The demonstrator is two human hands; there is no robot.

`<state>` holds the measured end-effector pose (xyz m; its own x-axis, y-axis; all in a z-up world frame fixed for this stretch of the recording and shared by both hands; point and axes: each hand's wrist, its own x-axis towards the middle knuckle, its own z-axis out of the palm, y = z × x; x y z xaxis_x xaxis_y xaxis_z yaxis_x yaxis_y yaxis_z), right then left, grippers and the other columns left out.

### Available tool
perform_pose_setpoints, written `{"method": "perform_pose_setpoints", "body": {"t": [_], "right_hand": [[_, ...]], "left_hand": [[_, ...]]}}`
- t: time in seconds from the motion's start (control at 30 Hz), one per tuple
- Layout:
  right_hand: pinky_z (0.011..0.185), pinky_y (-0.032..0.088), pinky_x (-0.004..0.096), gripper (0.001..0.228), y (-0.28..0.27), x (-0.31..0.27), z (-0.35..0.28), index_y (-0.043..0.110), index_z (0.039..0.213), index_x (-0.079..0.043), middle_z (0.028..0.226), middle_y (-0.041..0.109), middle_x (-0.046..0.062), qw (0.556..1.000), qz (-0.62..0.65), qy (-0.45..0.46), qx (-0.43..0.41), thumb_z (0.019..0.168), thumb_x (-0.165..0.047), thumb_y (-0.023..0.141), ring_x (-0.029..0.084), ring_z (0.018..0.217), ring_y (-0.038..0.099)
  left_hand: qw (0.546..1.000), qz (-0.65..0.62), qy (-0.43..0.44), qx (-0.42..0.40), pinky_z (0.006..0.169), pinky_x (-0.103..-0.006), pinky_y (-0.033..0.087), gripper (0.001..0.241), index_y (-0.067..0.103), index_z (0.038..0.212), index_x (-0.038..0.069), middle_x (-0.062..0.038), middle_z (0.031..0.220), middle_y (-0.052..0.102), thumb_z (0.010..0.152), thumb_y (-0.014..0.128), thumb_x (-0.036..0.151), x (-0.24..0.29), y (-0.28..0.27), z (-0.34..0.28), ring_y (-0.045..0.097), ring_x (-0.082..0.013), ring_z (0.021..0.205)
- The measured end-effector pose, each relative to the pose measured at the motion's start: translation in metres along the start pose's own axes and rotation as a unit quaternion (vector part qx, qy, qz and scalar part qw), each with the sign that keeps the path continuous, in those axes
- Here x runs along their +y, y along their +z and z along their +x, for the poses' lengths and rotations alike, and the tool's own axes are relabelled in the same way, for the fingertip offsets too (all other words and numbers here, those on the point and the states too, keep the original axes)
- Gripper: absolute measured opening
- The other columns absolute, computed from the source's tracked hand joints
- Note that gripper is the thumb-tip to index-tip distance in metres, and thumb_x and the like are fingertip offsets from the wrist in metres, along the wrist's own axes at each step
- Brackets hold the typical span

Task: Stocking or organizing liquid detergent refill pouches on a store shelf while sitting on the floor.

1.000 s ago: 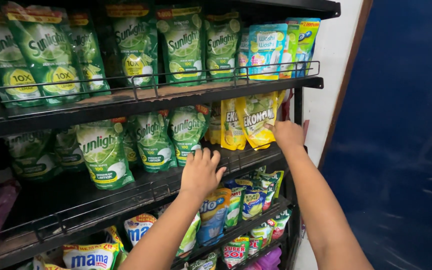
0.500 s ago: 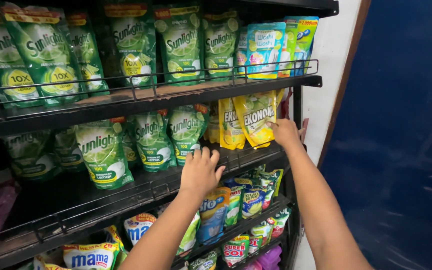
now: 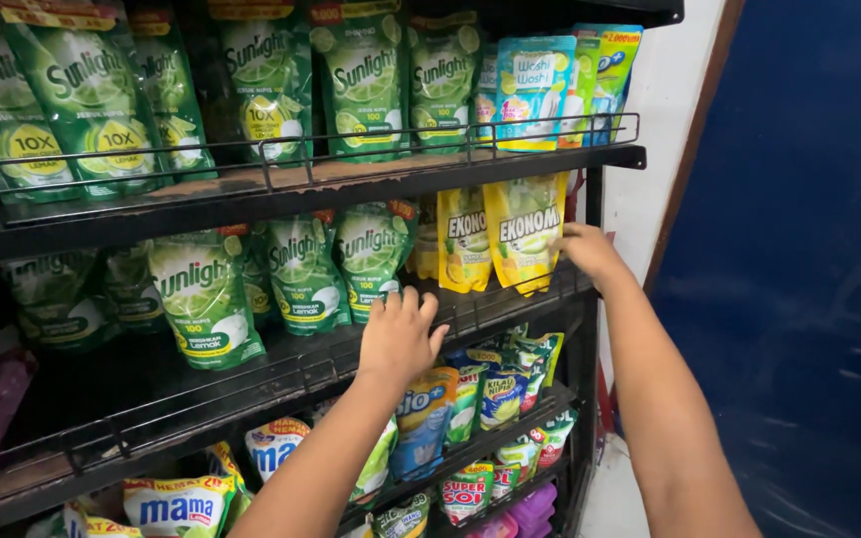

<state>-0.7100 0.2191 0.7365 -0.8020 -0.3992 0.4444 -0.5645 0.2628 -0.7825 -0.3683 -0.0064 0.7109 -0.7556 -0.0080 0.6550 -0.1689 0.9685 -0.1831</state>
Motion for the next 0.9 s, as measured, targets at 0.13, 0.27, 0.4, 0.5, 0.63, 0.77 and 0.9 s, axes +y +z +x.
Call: {"method": "perform_pose_setpoints", "body": {"t": [0.13, 0.27, 0.4, 0.5, 0.63, 0.77, 0.9], "right_hand": [[0.090, 0.050, 0.033, 0.032, 0.001, 0.021, 0.007, 0.074, 0.115, 0.005, 0.108, 0.077, 0.013, 0.996, 0.078, 0.015, 0.036, 0.096, -0.020, 0.066, 0.020, 0.098, 0.069], [0.089, 0.053, 0.034, 0.030, 0.004, 0.025, 0.004, 0.073, 0.113, 0.004, 0.108, 0.077, 0.016, 0.991, 0.032, 0.017, 0.131, 0.095, -0.021, 0.070, 0.022, 0.098, 0.072], [0.090, 0.054, 0.037, 0.029, 0.009, 0.011, -0.008, 0.076, 0.108, -0.001, 0.105, 0.077, 0.019, 0.965, -0.083, 0.042, 0.247, 0.092, -0.025, 0.074, 0.029, 0.098, 0.074], [0.088, 0.053, 0.041, 0.026, 0.013, 0.022, -0.004, 0.078, 0.107, -0.003, 0.102, 0.074, 0.022, 0.948, -0.118, 0.016, 0.297, 0.093, -0.026, 0.073, 0.036, 0.097, 0.070], [0.085, 0.052, 0.042, 0.026, 0.004, 0.036, -0.003, 0.077, 0.110, -0.005, 0.100, 0.074, 0.022, 0.957, -0.097, 0.020, 0.272, 0.095, -0.024, 0.067, 0.037, 0.096, 0.069], [0.086, 0.054, 0.040, 0.026, -0.005, 0.068, 0.005, 0.074, 0.113, -0.004, 0.101, 0.076, 0.019, 0.979, -0.085, -0.020, 0.185, 0.097, -0.022, 0.063, 0.032, 0.096, 0.074], [0.087, 0.055, 0.040, 0.027, -0.006, 0.055, 0.001, 0.074, 0.113, -0.004, 0.104, 0.076, 0.018, 0.975, -0.127, -0.019, 0.180, 0.096, -0.024, 0.067, 0.032, 0.099, 0.073]], "left_hand": [[1.000, 0.010, -0.002, 0.011, 0.090, -0.0490, 0.046, 0.053, 0.056, 0.125, 0.010, -0.015, 0.117, 0.060, 0.091, 0.062, 0.050, 0.001, -0.003, 0.000, 0.059, -0.0329, 0.106], [1.000, -0.001, -0.004, -0.005, 0.089, -0.0481, 0.047, 0.052, 0.056, 0.125, 0.010, -0.015, 0.117, 0.060, 0.092, 0.061, 0.049, 0.001, -0.007, 0.000, 0.059, -0.0329, 0.105], [1.000, 0.009, -0.005, -0.019, 0.087, -0.0481, 0.047, 0.051, 0.057, 0.125, 0.010, -0.014, 0.115, 0.060, 0.093, 0.061, 0.049, 0.002, -0.008, 0.001, 0.060, -0.0329, 0.103], [1.000, 0.003, -0.005, -0.014, 0.086, -0.0479, 0.048, 0.051, 0.057, 0.124, 0.010, -0.014, 0.114, 0.061, 0.092, 0.061, 0.049, 0.001, -0.006, 0.001, 0.061, -0.0324, 0.103], [1.000, 0.010, 0.000, -0.023, 0.086, -0.0477, 0.048, 0.051, 0.057, 0.125, 0.010, -0.014, 0.114, 0.060, 0.093, 0.060, 0.050, 0.002, -0.004, 0.000, 0.060, -0.0325, 0.102], [1.000, 0.009, 0.000, 0.001, 0.086, -0.0483, 0.048, 0.051, 0.058, 0.124, 0.010, -0.013, 0.113, 0.061, 0.092, 0.060, 0.050, 0.001, -0.002, 0.000, 0.060, -0.0318, 0.103], [1.000, 0.015, 0.006, 0.027, 0.084, -0.0494, 0.048, 0.052, 0.058, 0.123, 0.010, -0.013, 0.113, 0.061, 0.091, 0.061, 0.051, 0.000, -0.001, -0.001, 0.061, -0.0317, 0.103]]}}
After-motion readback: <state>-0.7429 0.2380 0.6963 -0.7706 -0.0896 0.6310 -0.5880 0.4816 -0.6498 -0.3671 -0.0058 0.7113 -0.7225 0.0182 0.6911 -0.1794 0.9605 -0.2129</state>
